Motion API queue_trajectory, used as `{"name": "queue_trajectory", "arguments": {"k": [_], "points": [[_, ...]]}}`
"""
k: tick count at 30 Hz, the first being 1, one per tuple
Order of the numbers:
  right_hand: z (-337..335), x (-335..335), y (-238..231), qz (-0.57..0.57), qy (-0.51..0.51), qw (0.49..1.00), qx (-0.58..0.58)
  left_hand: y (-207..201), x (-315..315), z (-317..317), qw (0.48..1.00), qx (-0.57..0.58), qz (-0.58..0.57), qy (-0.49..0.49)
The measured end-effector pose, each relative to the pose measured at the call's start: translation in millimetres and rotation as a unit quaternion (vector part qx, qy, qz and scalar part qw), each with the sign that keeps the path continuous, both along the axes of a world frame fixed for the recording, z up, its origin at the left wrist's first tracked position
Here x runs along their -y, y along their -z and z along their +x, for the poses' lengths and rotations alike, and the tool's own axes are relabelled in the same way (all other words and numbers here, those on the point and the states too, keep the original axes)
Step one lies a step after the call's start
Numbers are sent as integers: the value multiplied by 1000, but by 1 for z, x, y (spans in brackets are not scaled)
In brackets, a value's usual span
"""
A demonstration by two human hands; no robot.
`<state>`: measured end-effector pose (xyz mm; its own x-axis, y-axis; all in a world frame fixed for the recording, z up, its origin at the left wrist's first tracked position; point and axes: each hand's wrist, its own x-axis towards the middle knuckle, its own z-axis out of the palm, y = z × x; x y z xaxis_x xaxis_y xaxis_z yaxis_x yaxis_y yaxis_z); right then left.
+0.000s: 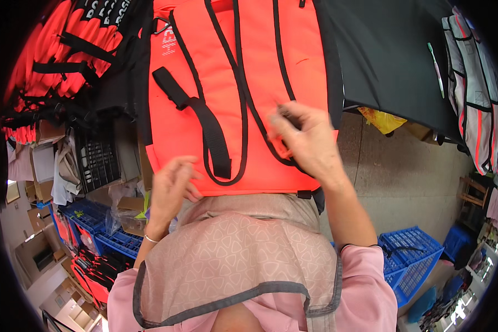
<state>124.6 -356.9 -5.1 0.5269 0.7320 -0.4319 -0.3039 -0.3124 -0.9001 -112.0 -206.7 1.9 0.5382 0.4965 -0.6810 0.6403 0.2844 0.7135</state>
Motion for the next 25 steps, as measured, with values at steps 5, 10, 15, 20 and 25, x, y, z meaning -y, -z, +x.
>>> {"name": "queue_trajectory", "arguments": {"k": [5, 10, 15, 20, 25], "points": [[-72, -12, 1, 145, -119, 982, 27, 52, 19, 4, 982, 152, -110, -38], [-95, 6, 6, 167, -425, 828, 325, 46, 4, 18, 912, 270, -267, -153], [-81, 19, 10, 148, -434, 830, 319, 50, 10, 22, 938, 256, -195, -131], [-69, 15, 4, 218, -239, 921, 217, 32, 14, 28, 964, 209, -124, -104], [-40, -10, 4, 54, 34, 977, 202, 23, 16, 34, 963, 220, -133, -77]]}}
